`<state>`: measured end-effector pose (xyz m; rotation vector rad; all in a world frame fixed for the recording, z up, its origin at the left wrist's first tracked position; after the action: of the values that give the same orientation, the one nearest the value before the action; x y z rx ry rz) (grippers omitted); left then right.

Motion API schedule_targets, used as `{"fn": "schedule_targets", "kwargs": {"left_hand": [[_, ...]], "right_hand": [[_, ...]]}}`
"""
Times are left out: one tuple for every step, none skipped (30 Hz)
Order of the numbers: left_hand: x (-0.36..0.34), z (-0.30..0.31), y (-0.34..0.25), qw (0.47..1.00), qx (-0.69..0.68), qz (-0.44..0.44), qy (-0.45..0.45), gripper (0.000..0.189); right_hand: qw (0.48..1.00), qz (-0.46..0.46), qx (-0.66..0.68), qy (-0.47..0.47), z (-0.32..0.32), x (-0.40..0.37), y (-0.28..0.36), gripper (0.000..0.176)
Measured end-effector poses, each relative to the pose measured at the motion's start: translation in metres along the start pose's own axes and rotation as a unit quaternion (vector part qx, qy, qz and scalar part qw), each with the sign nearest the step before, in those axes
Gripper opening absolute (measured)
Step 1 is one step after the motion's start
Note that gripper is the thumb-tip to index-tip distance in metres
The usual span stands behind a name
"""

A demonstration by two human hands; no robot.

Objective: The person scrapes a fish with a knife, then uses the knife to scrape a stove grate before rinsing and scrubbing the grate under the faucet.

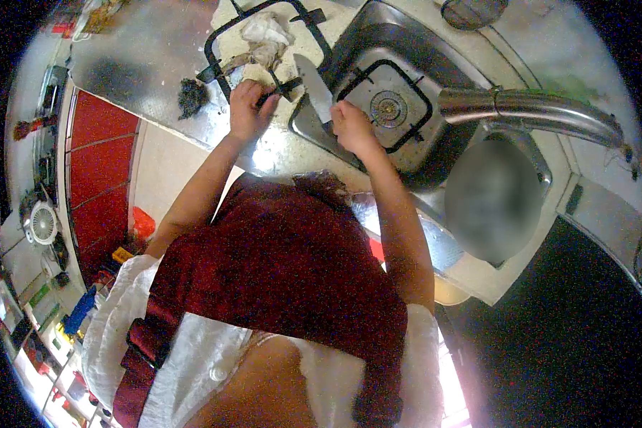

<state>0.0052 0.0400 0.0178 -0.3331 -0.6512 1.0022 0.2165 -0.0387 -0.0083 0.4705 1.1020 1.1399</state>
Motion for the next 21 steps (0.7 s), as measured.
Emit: {"fn": "schedule_targets", "kwargs": {"left_hand": [[0.000, 0.000, 0.001, 1.000, 0.000, -0.001, 0.001, 0.015], [0.000, -0.001, 0.002, 1.000, 0.004, 0.001, 0.004, 0.016], [-0.001, -0.002, 0.002, 1.000, 0.007, 0.001, 0.006, 0.016], [-0.001, -0.001, 0.000, 1.000, 0.007, 0.000, 0.009, 0.016], [-0.001, 0.000, -0.001, 1.000, 0.007, 0.005, 0.011, 0.016], [0.000, 0.000, -0.002, 1.000, 0.006, 0.010, 0.011, 0.016], [0.000, 0.001, -0.002, 1.000, 0.007, 0.010, 0.012, 0.016], [0.001, 0.001, -0.002, 1.000, 0.006, 0.009, 0.011, 0.016], [0.000, 0.001, -0.002, 1.000, 0.004, 0.009, 0.010, 0.016], [-0.001, 0.001, -0.001, 1.000, 0.003, 0.010, 0.010, 0.016], [0.000, -0.001, 0.000, 1.000, 0.004, 0.010, 0.010, 0.016], [0.001, -0.002, 0.000, 1.000, 0.006, 0.010, 0.009, 0.016], [0.000, -0.002, 0.001, 1.000, 0.006, 0.012, 0.007, 0.016], [0.000, -0.002, 0.002, 1.000, 0.005, 0.012, 0.017, 0.016], [0.001, -0.001, 0.003, 1.000, 0.004, 0.010, 0.026, 0.016], [0.002, -0.001, 0.003, 1.000, 0.005, 0.011, 0.028, 0.016], [0.002, -0.001, 0.003, 1.000, -0.005, -0.001, 0.022, 0.017], [0.002, 0.000, 0.001, 1.000, -0.016, -0.013, 0.016, 0.019], [0.002, 0.002, -0.003, 1.000, -0.021, -0.012, 0.007, 0.019], [0.000, 0.002, -0.003, 1.000, -0.023, -0.012, 0.008, 0.019], [0.000, 0.001, -0.002, 1.000, -0.018, 0.001, 0.016, 0.016]], "right_hand": [[0.982, 0.110, -0.110, -0.104, 0.004, -0.005, 0.006, 0.029], [0.983, 0.109, -0.109, -0.104, 0.003, -0.005, 0.006, 0.029], [0.979, 0.056, -0.154, -0.123, 0.012, -0.008, 0.027, 0.029], [0.970, 0.003, -0.198, -0.142, 0.018, -0.011, 0.040, 0.030], [0.964, -0.009, -0.227, -0.136, 0.020, -0.004, 0.040, 0.030], [0.964, -0.009, -0.226, -0.137, 0.017, 0.004, 0.037, 0.030], [0.953, 0.012, -0.267, -0.146, 0.011, 0.011, 0.036, 0.030], [0.939, 0.033, -0.307, -0.154, 0.004, 0.016, 0.035, 0.029], [0.939, 0.034, -0.307, -0.153, -0.005, 0.014, 0.041, 0.029], [0.946, 0.034, -0.298, -0.125, -0.020, 0.007, 0.051, 0.029], [0.951, 0.034, -0.291, -0.098, -0.026, 0.004, 0.056, 0.029], [0.950, 0.036, -0.294, -0.098, -0.024, 0.007, 0.056, 0.029], [0.952, 0.033, -0.292, -0.089, -0.023, 0.010, 0.053, 0.030], [0.954, 0.031, -0.287, -0.080, -0.022, 0.013, 0.052, 0.031], [0.958, 0.027, -0.267, -0.101, -0.012, 0.015, 0.050, 0.031], [0.959, 0.027, -0.265, -0.099, -0.009, 0.018, 0.047, 0.031], [0.956, 0.015, -0.270, -0.117, -0.005, 0.020, 0.044, 0.031], [0.952, 0.003, -0.275, -0.135, -0.002, 0.019, 0.047, 0.031], [0.958, 0.010, -0.268, -0.102, -0.006, 0.012, 0.056, 0.031], [0.958, 0.008, -0.269, -0.101, -0.017, 0.009, 0.058, 0.031], [0.960, 0.008, -0.266, -0.085, -0.030, 0.007, 0.060, 0.031]]}}
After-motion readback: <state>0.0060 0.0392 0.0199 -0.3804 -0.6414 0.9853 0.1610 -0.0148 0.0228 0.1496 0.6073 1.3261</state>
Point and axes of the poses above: each hand's wrist, its own x-axis towards the middle knuckle, its own z-axis out of the back of the hand, y = z × x, the point moved 3 cm from there along x, towards the middle knuckle, and after that the axes turned 4 degrees about z, right-handed, at the moved point
